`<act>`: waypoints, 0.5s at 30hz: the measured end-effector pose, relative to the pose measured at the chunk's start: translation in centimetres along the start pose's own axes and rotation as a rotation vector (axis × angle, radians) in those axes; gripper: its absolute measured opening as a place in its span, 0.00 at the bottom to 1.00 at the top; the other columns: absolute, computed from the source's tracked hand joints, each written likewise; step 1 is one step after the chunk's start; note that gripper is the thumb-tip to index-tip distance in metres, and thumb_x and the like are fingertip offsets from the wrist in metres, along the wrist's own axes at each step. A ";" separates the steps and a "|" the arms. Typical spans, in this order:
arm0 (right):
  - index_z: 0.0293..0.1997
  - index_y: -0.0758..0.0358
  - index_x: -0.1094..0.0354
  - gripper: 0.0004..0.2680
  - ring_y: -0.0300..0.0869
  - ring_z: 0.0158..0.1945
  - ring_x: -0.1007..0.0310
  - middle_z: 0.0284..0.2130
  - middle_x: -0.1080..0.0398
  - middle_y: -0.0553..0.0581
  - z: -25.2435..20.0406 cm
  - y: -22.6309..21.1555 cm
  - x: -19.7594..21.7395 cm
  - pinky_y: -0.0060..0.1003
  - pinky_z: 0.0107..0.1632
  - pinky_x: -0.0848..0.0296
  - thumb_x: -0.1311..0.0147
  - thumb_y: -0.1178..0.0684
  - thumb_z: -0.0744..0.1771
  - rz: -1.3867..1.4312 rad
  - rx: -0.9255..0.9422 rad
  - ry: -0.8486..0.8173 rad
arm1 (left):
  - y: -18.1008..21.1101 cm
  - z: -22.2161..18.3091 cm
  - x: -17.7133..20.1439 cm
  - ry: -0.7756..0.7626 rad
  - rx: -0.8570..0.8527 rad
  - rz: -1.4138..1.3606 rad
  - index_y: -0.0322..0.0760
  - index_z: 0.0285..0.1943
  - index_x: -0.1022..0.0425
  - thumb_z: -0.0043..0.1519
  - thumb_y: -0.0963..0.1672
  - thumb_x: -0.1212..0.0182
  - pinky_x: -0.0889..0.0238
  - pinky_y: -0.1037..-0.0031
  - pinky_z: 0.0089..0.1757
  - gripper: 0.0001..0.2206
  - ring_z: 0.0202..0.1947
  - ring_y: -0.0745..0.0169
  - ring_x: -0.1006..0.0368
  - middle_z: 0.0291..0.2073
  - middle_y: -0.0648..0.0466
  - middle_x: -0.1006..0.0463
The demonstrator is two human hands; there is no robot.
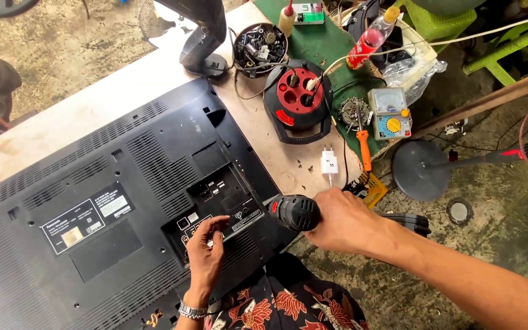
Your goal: Using a power drill to remove screws from the back cover of a television set for repair.
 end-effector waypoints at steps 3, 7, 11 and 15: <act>0.37 0.61 0.28 0.04 0.44 0.28 0.24 0.26 0.27 0.56 0.3 0.4 -0.1 0.38 0.34 0.18 0.41 0.57 0.63 -0.013 0.057 0.043 | 0.5 0.2 -0.2 -0.013 0.028 0.011 0.42 0.53 0.21 0.64 0.35 0.48 0.21 0.72 0.51 0.14 0.46 0.61 0.19 0.46 0.52 0.16; 0.41 0.63 0.29 0.06 0.44 0.26 0.25 0.25 0.26 0.57 -0.2 0.6 -0.1 0.36 0.34 0.17 0.43 0.57 0.63 0.020 0.046 0.024 | 1.5 0.2 -0.4 -0.027 0.020 -0.005 0.40 0.52 0.21 0.64 0.35 0.49 0.22 0.72 0.52 0.14 0.47 0.61 0.18 0.46 0.52 0.16; 0.44 0.64 0.29 0.07 0.40 0.24 0.27 0.23 0.26 0.56 0.4 1.0 -0.1 0.32 0.32 0.18 0.45 0.58 0.64 0.018 0.084 0.004 | 1.5 0.9 -1.2 -0.050 0.001 0.032 0.42 0.52 0.21 0.63 0.35 0.48 0.21 0.73 0.50 0.14 0.45 0.62 0.18 0.45 0.52 0.15; 0.42 0.63 0.29 0.07 0.42 0.23 0.28 0.21 0.27 0.56 0.4 2.0 0.1 0.35 0.32 0.19 0.43 0.54 0.64 0.021 0.183 0.043 | 3.0 1.5 -1.8 -0.075 0.013 0.010 0.40 0.52 0.21 0.64 0.37 0.46 0.22 0.75 0.49 0.12 0.45 0.64 0.18 0.44 0.53 0.15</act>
Point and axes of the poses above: each hand's wrist, its own z-axis towards the middle knuckle, its own x-axis out of the back of the hand, y = z × x, the point moved 6 cm from there along z, towards the middle knuckle
